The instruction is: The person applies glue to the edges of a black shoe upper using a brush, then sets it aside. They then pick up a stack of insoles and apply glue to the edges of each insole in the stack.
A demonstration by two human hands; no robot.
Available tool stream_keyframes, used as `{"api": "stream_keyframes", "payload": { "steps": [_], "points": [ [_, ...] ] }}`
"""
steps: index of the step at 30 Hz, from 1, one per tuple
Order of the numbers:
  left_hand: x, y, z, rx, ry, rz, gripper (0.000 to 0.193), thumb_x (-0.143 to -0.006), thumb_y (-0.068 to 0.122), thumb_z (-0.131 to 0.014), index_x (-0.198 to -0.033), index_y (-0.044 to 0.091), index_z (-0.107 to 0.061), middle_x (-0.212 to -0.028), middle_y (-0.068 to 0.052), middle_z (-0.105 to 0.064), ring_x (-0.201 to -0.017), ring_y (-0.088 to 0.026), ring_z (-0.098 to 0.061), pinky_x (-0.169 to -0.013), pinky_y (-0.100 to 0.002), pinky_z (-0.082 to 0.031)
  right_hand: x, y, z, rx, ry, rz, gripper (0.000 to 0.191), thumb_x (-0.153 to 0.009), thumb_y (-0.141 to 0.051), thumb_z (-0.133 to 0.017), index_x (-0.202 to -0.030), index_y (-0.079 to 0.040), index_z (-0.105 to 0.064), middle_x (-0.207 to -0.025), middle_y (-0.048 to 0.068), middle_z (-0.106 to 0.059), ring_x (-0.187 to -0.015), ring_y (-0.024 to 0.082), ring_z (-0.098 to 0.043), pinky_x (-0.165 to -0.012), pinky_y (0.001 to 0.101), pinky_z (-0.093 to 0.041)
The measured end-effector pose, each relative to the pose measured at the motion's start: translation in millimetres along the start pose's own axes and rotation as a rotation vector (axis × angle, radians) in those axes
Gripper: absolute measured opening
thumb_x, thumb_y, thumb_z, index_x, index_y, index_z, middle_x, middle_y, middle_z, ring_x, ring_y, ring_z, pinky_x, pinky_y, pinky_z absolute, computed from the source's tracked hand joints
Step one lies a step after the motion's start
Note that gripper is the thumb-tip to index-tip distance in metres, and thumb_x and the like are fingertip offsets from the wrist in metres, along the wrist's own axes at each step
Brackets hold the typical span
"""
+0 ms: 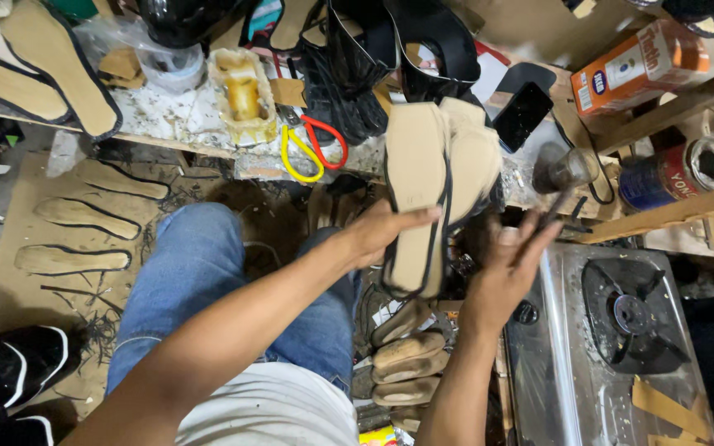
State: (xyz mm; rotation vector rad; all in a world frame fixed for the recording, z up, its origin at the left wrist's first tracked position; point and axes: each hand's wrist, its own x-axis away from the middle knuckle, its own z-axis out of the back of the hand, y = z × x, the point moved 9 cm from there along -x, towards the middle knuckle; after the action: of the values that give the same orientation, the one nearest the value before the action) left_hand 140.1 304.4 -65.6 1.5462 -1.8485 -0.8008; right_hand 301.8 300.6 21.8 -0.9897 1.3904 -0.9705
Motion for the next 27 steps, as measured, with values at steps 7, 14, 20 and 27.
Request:
{"api": "stream_keyframes", "payload": {
  "steps": [7,14,20,27],
  "points": [
    [60,38,-14,-0.232,0.005,-0.161,0.081,-0.083,0.034,-0.082,-0.149,0.006,-0.046,-0.139,-0.007,-0.06,-0.131,-0.016,-0.054,-0.108,-0.034,-0.045,3,6,-62,-0.087,-0.16,0.208,0.083,-0.116,-0.056,-0.034,-0.17,-0.003,0.0,-0.18,0.022,-0.013,-0.168,0.035,-0.017,-0.137,0.045,-0.015],
    [111,131,19,-0.176,0.412,-0.652,0.061,-0.09,0.036,-0.086,-0.132,-0.002,-0.061,-0.116,-0.006,-0.069,-0.11,-0.016,-0.064,-0.1,-0.034,-0.055,18,21,-116,-0.475,-0.344,-0.136,0.092,-0.103,-0.067,-0.034,-0.167,-0.009,-0.004,-0.174,0.015,-0.018,-0.155,0.042,-0.031,-0.128,0.0519,-0.024],
    [124,141,21,-0.494,0.472,-0.681,0.048,-0.09,0.032,-0.081,-0.125,0.002,-0.068,-0.112,-0.003,-0.074,-0.104,-0.013,-0.069,-0.093,-0.03,-0.058,50,8,-161,-0.55,-0.418,-0.16,0.099,-0.101,-0.071,-0.04,-0.168,-0.007,-0.005,-0.175,0.016,-0.017,-0.16,0.034,-0.025,-0.13,0.0484,-0.022],
    [133,135,67,0.007,0.575,-0.635,0.066,-0.092,0.038,-0.078,-0.142,0.001,-0.052,-0.132,-0.009,-0.061,-0.122,-0.016,-0.057,-0.107,-0.034,-0.048,69,-22,-185,-0.166,-0.526,0.027,0.098,-0.1,-0.034,-0.069,-0.167,-0.001,-0.006,-0.173,0.024,-0.023,-0.159,0.032,-0.028,-0.125,0.042,-0.028]
  ]
}}
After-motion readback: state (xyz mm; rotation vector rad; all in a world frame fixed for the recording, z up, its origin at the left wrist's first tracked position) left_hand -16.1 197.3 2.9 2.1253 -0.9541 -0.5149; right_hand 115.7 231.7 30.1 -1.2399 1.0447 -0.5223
